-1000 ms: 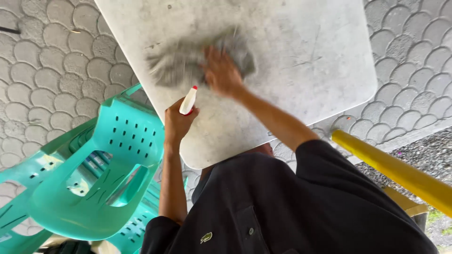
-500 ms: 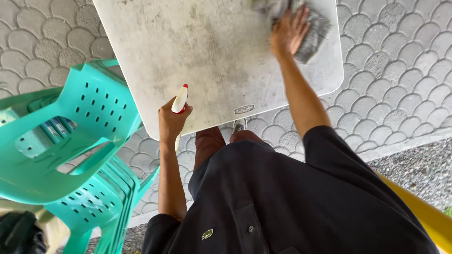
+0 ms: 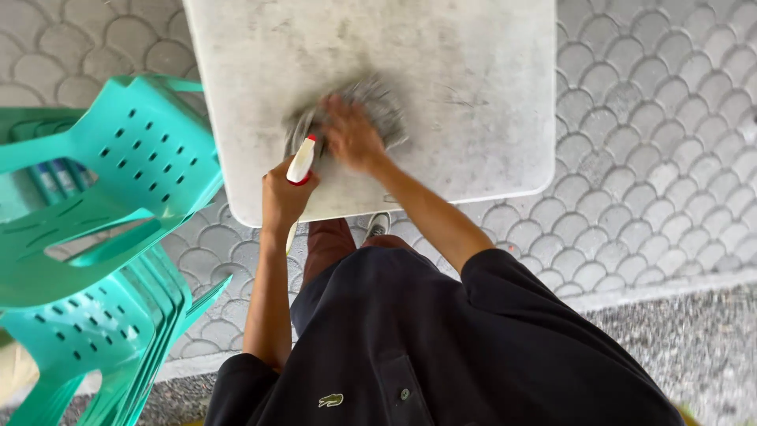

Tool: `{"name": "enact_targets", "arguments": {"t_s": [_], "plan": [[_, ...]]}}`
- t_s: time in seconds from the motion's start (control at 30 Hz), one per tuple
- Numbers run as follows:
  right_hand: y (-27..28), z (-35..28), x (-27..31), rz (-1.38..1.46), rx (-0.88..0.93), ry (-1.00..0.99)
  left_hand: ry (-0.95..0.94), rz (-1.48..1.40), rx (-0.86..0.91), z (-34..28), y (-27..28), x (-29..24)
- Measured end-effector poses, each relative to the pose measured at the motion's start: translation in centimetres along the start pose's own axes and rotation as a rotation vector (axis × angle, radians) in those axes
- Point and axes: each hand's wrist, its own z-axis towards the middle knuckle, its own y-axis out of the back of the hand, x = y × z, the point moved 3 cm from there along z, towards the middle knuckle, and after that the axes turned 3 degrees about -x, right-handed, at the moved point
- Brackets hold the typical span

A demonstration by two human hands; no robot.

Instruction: Spraying and wiping down plastic outdoor tables with a cloth.

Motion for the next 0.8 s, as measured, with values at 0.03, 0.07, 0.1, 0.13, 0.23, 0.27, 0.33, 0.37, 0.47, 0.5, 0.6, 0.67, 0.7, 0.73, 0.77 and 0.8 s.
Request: {"name": "enact_targets", "arguments": {"t_s": [0.03,0.07,0.1,0.13,0.23,0.27,0.33,0.37,0.47,0.5,0.6,0.67,0.7,0.73,0.77,0.8], "plan": [[0.1,2.5,-1.3,0.008,-0.006,0.030,0.015,-0.002,-0.027,0.1,0.6,0.4],[0.3,5.4,-2.6,0.097,-0.056,-0.120,0.026,-0.014,-0.051,0.2,1.7,0.9],[0.5,8.5,-3.8,0.189,-0.103,-0.269,0.037,-0.027,-0.075,0.5,2.8,1.5],[0.3,10.3,-3.1,0.201,-0.105,-0.244,0.051,-0.025,-0.100,0.7,4.3,1.8],[-0.5,13.8,-0.7,0.208,0.050,-0.422,0.092,-0.141,-0.155,2.0,8.1,3.4],[0.1,14.4,1.2,0.196,-0.054,-0.261,0.102,-0.123,-0.184,2.8,9.2,4.2],[0.3,14.4,4.8,0.187,-0.152,-0.090,0.121,-0.106,-0.218,5.0,11.1,5.1],[0.0,13.9,6.8,0.219,-0.157,0.087,0.124,-0.117,-0.223,6.4,12.0,5.2],[1.3,12.8,10.2,0.286,-0.121,0.294,0.103,-0.105,-0.218,12.1,14.4,3.5],[2.0,12.5,10.6,0.318,-0.089,0.327,0.075,-0.084,-0.216,14.3,14.9,2.4],[1.7,12.9,10.6,0.299,-0.054,0.323,0.040,0.016,-0.143,22.0,13.1,4.8],[1.8,13.0,10.4,0.336,-0.013,0.304,0.017,0.028,-0.136,25.0,12.8,4.6],[1.8,13.1,10.3,0.378,0.012,0.293,-0.009,0.049,-0.145,26.6,12.7,4.4],[1.4,14.8,9.5,0.379,0.019,0.278,-0.011,0.050,-0.129,27.1,13.0,4.4],[1.2,16.4,8.7,0.323,-0.012,0.233,-0.026,0.006,-0.124,27.5,13.4,4.5],[0.8,17.7,8.4,0.275,-0.043,0.191,-0.034,-0.031,-0.121,27.6,14.1,4.8]]}}
